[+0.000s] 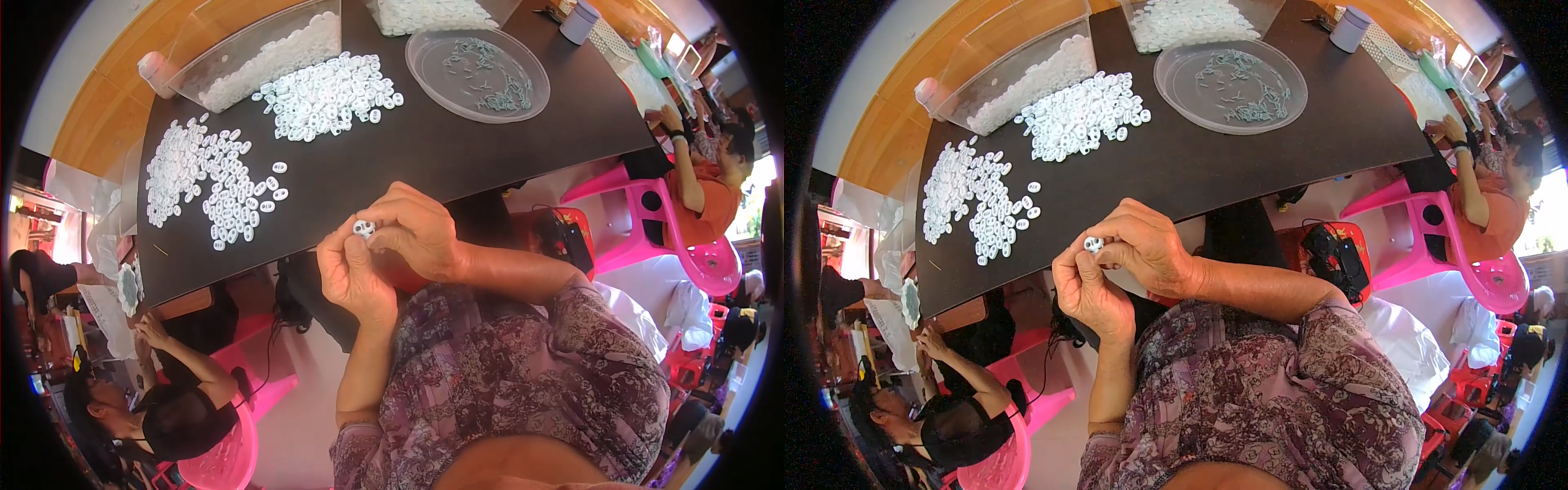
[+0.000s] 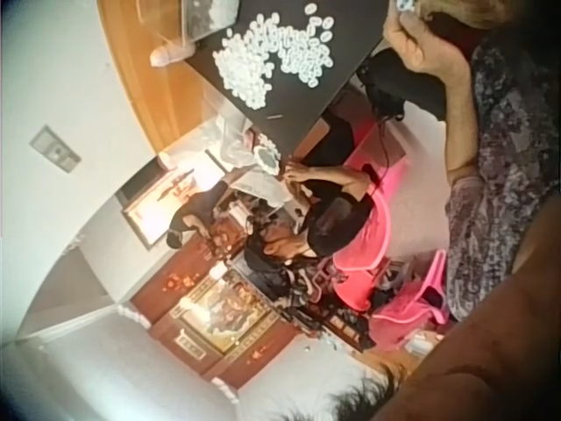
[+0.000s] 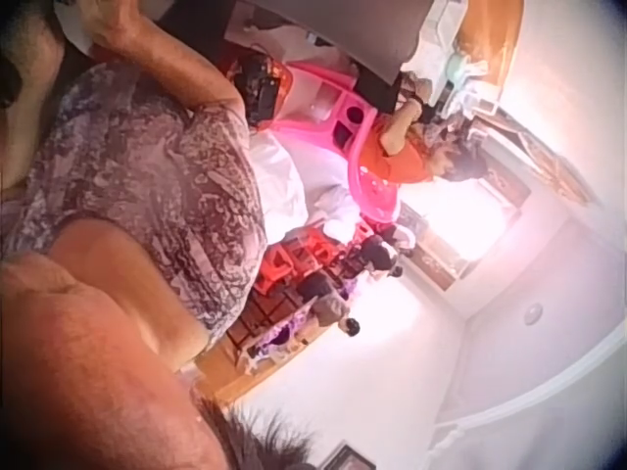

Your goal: Manually inserting small metal components into plastic housings at an assembly workstation.

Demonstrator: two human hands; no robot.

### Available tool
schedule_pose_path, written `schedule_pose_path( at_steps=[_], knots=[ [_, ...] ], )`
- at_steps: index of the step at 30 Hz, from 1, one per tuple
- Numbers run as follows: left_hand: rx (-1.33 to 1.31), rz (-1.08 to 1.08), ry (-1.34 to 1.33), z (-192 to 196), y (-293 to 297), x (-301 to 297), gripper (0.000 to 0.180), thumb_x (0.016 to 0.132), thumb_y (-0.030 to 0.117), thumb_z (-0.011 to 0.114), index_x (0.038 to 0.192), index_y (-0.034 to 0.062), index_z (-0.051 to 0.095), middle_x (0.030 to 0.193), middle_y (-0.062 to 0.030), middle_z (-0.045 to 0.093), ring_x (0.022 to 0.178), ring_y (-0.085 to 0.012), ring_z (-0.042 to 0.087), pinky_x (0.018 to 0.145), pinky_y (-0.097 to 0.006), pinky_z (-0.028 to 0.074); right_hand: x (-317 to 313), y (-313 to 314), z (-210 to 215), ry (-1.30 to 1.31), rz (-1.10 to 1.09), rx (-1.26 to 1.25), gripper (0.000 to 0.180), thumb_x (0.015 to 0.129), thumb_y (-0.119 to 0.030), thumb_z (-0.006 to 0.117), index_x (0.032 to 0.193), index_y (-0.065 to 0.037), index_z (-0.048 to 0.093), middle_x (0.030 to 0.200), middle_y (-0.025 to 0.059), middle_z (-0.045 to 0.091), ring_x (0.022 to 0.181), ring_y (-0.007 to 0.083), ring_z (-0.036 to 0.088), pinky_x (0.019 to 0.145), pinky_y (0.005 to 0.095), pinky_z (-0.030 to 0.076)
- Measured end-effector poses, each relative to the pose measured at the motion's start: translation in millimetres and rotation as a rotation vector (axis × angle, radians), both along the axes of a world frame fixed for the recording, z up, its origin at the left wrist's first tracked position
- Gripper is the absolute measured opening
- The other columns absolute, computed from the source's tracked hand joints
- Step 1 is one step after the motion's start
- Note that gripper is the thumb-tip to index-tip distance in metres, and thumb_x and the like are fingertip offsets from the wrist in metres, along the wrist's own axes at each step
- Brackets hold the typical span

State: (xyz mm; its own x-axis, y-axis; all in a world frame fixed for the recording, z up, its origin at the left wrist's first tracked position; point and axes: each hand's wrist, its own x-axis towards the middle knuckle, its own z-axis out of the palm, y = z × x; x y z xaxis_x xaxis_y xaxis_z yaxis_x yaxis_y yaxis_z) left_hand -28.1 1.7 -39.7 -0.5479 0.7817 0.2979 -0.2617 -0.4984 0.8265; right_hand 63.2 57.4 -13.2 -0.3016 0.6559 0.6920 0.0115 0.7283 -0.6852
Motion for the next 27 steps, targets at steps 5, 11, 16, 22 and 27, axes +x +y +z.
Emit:
schedule_pose_path(
  at_steps=[5,11,16,22,27],
  knots=[
    [-0.02,0.123,0.16,-4,0,1,0.021,0.094,0.015,0.053,0.102,-0.0039,0.056,0.092,-0.0064,0.057,0.083,-0.0114,0.052,0.075,-0.025,0.044,-1,1,0,0.026,-0.004,0.088,0.026,0.066,0.006,0.069,0.091,0.003,0.062,0.081,0.0099,0.063,0.067,0.0204,0.055,0.058,0.0287,0.046],
    [-0.009,0.292,0.405,-6,3,3,0.021,0.094,0.018,0.052,0.099,-0.002,0.056,0.087,-0.0028,0.052,0.069,-0.0067,0.049,0.057,-0.019,0.041,-1,2,-4,0.035,-0.002,0.153,0.027,0.067,0.003,0.07,0.092,0.004,0.061,0.081,0.0115,0.063,0.065,0.0222,0.055,0.056,0.0292,0.045],
    [0.038,0.305,0.423,-8,5,3,0.023,0.094,0.02,0.052,0.099,-0.0024,0.056,0.088,-0.0035,0.053,0.07,-0.0071,0.05,0.057,-0.019,0.043,-3,1,-5,0.054,-0.006,0.189,0.026,0.068,0.003,0.069,0.092,0.004,0.06,0.081,0.0122,0.063,0.064,0.0227,0.055,0.056,0.0299,0.045],
    [0.029,0.298,0.401,-9,10,0,0.025,0.094,0.022,0.052,0.097,-0.0027,0.055,0.088,-0.0041,0.054,0.07,-0.0075,0.051,0.058,-0.019,0.045,-5,3,-6,0.047,0.001,0.191,0.024,0.071,0.002,0.068,0.093,0.003,0.059,0.082,0.0117,0.063,0.064,0.0223,0.056,0.056,0.0296,0.045],
    [0.009,0.297,0.361,-6,11,3,0.025,0.094,0.022,0.052,0.098,-0.0028,0.056,0.088,-0.0038,0.056,0.071,-0.0074,0.05,0.059,-0.019,0.044,-5,5,-2,0.037,-0.018,0.193,0.022,0.071,0.002,0.068,0.092,0.003,0.059,0.082,0.0117,0.063,0.065,0.0225,0.056,0.057,0.0297,0.045]
  ],
)
